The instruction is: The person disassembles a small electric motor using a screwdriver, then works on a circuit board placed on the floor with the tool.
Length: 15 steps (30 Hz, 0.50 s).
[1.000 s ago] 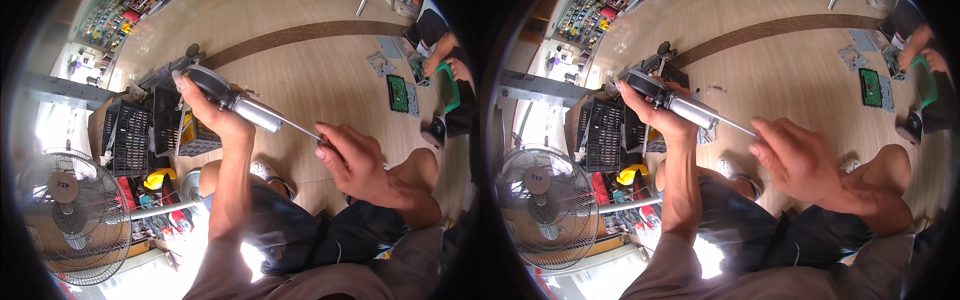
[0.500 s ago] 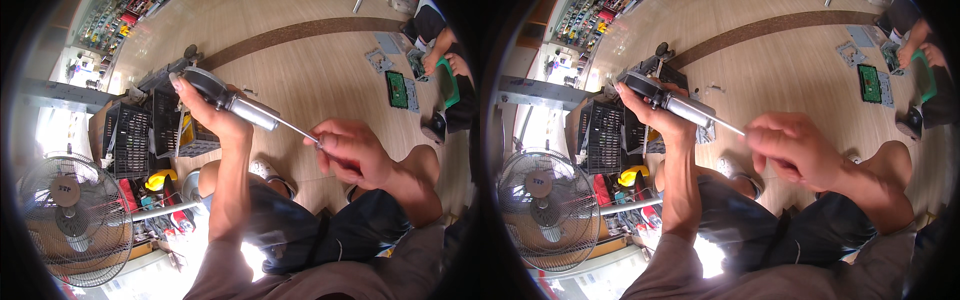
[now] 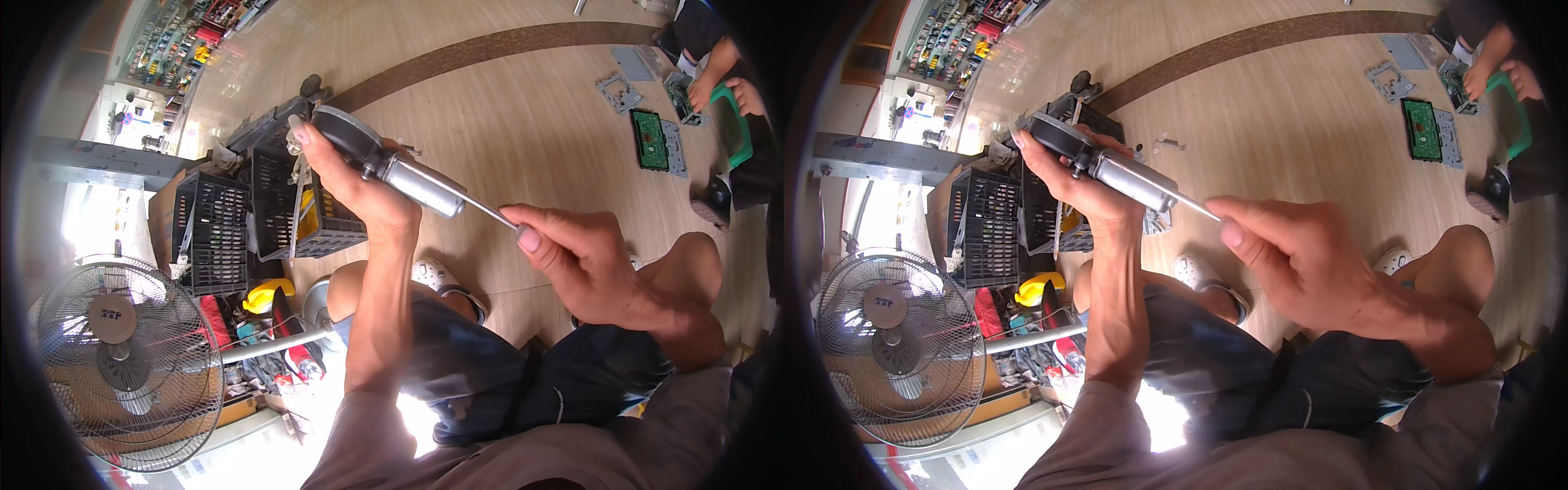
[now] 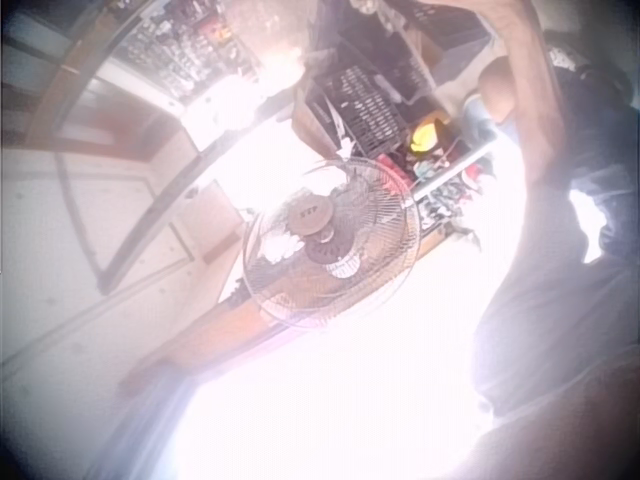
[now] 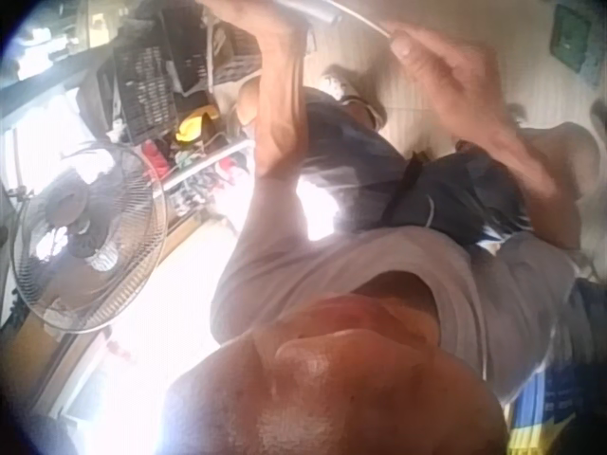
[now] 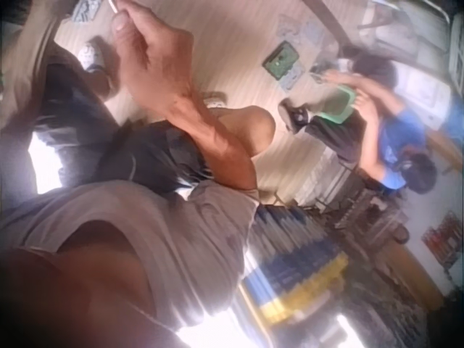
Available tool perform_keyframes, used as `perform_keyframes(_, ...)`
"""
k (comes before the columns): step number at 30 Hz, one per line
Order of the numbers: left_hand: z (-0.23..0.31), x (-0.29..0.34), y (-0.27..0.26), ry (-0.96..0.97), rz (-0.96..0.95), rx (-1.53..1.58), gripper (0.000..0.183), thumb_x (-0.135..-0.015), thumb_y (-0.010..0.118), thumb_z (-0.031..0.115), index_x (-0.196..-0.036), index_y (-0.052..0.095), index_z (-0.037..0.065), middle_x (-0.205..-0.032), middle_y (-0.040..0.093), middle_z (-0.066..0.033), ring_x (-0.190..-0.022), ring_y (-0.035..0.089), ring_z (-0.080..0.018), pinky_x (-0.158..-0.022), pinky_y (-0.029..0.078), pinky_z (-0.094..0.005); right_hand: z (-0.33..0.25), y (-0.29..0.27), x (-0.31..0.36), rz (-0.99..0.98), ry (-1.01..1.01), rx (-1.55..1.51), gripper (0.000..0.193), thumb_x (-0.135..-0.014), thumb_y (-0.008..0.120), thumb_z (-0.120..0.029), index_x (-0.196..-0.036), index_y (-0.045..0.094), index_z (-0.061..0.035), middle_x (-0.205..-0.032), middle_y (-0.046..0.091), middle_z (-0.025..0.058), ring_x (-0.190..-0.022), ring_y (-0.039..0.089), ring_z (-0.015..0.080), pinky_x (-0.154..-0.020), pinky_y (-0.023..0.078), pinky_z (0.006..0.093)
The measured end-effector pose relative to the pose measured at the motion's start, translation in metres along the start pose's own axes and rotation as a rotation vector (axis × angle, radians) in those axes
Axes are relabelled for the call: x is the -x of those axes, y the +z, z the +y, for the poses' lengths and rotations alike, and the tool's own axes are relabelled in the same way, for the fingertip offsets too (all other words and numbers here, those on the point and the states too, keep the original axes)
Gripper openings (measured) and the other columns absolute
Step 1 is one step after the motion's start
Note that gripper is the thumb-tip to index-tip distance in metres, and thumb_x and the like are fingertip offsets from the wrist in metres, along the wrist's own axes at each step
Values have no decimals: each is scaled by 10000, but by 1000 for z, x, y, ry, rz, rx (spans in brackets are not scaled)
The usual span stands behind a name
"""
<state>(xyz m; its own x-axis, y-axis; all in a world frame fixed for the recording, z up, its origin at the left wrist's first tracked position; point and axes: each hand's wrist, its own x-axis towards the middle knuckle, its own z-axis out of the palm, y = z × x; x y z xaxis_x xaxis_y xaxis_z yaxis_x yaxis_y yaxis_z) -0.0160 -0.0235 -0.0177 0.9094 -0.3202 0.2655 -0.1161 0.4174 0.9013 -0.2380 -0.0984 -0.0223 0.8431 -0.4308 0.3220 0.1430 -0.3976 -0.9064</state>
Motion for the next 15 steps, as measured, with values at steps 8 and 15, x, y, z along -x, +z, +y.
perform_keyframes(8,0,-3,-5,48,44,20,532,-981,371,652,-1003,452,127,-619,528,-57,-453,539,-169,-417,444,-293,-11,-7,-10,-225,571,-747,369,-1065,479,-260,-1178,637,53,-606,516,39,-420,348,28,-402,261,190)
perform_keyframes(15,-5,-5,-7,-63,19,102,509,-974,386,660,-1031,447,158,-608,507,-42,-453,536,-169,-405,436,-296,-8,-7,-16,-181,420,-454,315,-1024,567,-265,-1051,682,27,-622,530,-8,-522,457,45,-464,342,227)
